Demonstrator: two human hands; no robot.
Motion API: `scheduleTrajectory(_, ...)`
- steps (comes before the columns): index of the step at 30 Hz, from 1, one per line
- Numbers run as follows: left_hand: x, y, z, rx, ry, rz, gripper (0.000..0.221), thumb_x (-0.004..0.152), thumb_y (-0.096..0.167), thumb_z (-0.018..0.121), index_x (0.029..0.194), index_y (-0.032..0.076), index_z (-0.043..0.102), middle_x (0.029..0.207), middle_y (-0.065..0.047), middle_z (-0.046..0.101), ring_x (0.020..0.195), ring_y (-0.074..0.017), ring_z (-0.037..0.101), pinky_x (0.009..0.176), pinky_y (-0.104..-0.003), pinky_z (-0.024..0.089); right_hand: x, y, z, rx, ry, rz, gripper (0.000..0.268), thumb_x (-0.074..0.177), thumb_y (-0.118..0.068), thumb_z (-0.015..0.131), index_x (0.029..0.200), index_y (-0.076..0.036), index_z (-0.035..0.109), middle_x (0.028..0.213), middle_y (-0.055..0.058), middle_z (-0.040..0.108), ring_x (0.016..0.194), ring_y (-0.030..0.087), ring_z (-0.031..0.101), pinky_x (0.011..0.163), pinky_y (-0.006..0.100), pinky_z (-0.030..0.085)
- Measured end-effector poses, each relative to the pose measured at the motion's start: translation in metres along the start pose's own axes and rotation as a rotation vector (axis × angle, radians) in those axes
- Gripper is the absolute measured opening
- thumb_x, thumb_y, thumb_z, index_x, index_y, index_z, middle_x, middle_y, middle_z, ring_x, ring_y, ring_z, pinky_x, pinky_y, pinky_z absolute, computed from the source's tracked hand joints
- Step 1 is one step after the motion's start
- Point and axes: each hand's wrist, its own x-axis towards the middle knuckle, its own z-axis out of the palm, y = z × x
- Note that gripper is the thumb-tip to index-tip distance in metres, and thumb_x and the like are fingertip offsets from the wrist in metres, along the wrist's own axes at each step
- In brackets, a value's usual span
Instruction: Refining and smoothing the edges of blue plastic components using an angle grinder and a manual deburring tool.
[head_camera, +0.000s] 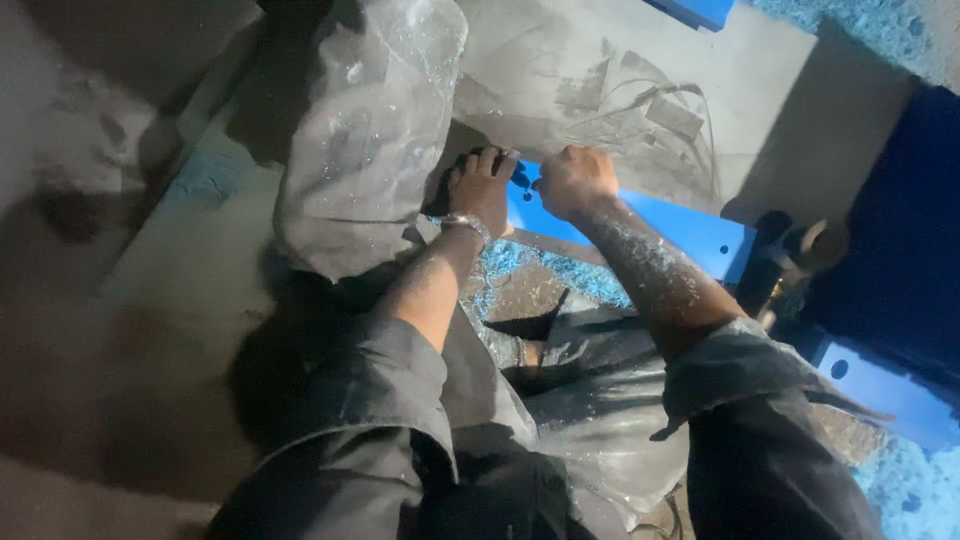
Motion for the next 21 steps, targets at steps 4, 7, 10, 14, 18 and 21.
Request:
scheduleTrajectory(4, -0.006, -0.004, 0.003, -0.023, 0.036, 0.032, 0.108, 0.053, 0.025, 0.096, 0.147, 0.021, 0.043, 0.145, -0.015, 0.044, 0.134, -0.0399, 0.041, 0.105, -0.062, 0.038, -0.003, 0.006, 0.026, 0.091, 0.026, 0.082, 0.034, 0.094, -0.042, 0.067, 0.106, -0.012, 0.077, 0.104, 0.019, 0.073, 0.1, 0.036, 0.07, 0.09, 0.047, 0.054)
scheduleTrajectory(7, -0.007, -0.002, -0.012, -0.035, -0.003, 0.023, 0.108, 0.054, 0.027, 0.096, 0.148, 0.024, 0.043, 0.147, -0.014, 0.045, 0.137, -0.0389, 0.042, 0.112, -0.06, 0.036, -0.009, 0.002, 0.041, 0.147, 0.049, 0.101, 0.04, 0.094, -0.046, 0.066, 0.104, -0.009, 0.075, 0.105, 0.02, 0.071, 0.099, 0.036, 0.069, 0.084, 0.049, 0.054)
scheduleTrajectory(10, -0.005, -0.007, -0.002, -0.039, 0.016, 0.038, 0.11, 0.051, 0.031, 0.097, 0.148, 0.024, 0.044, 0.146, -0.018, 0.043, 0.135, -0.0404, 0.041, 0.111, -0.061, 0.034, -0.019, -0.014, 0.04, 0.27, 0.039, 0.152, 0.038, 0.094, -0.043, 0.066, 0.102, -0.007, 0.075, 0.105, 0.022, 0.072, 0.098, 0.039, 0.07, 0.087, 0.049, 0.055)
scheduleTrajectory(14, 0.021, -0.039, 0.076, 0.028, 0.298, 0.134, 0.095, 0.063, 0.034, 0.096, 0.148, 0.027, 0.053, 0.148, -0.018, 0.044, 0.132, -0.041, 0.045, 0.109, -0.058, 0.037, 0.012, -0.028, 0.06, 0.32, 0.047, 0.181, 0.022, 0.092, -0.026, 0.063, 0.097, -0.009, 0.077, 0.104, 0.022, 0.074, 0.098, 0.038, 0.073, 0.089, 0.048, 0.057)
scheduleTrajectory(18, 0.014, -0.023, 0.045, 0.064, 0.078, 0.014, 0.091, 0.053, 0.029, 0.092, 0.137, 0.03, 0.056, 0.149, -0.016, 0.043, 0.132, -0.0389, 0.044, 0.111, -0.054, 0.037, 0.02, -0.04, 0.025, 0.384, 0.114, 0.161, 0.025, 0.088, -0.029, 0.068, 0.103, -0.011, 0.075, 0.103, 0.021, 0.075, 0.1, 0.04, 0.072, 0.088, 0.049, 0.057)
scheduleTrajectory(21, -0.002, -0.004, 0.002, 0.048, 0.037, 0.028, 0.113, 0.046, 0.036, 0.098, 0.147, 0.028, 0.047, 0.143, -0.018, 0.044, 0.13, -0.0426, 0.042, 0.111, -0.06, 0.033, 0.033, -0.022, 0.032, 0.329, 0.072, 0.245, 0.027, 0.083, -0.029, 0.072, 0.099, -0.008, 0.077, 0.101, 0.023, 0.074, 0.099, 0.037, 0.072, 0.087, 0.047, 0.057)
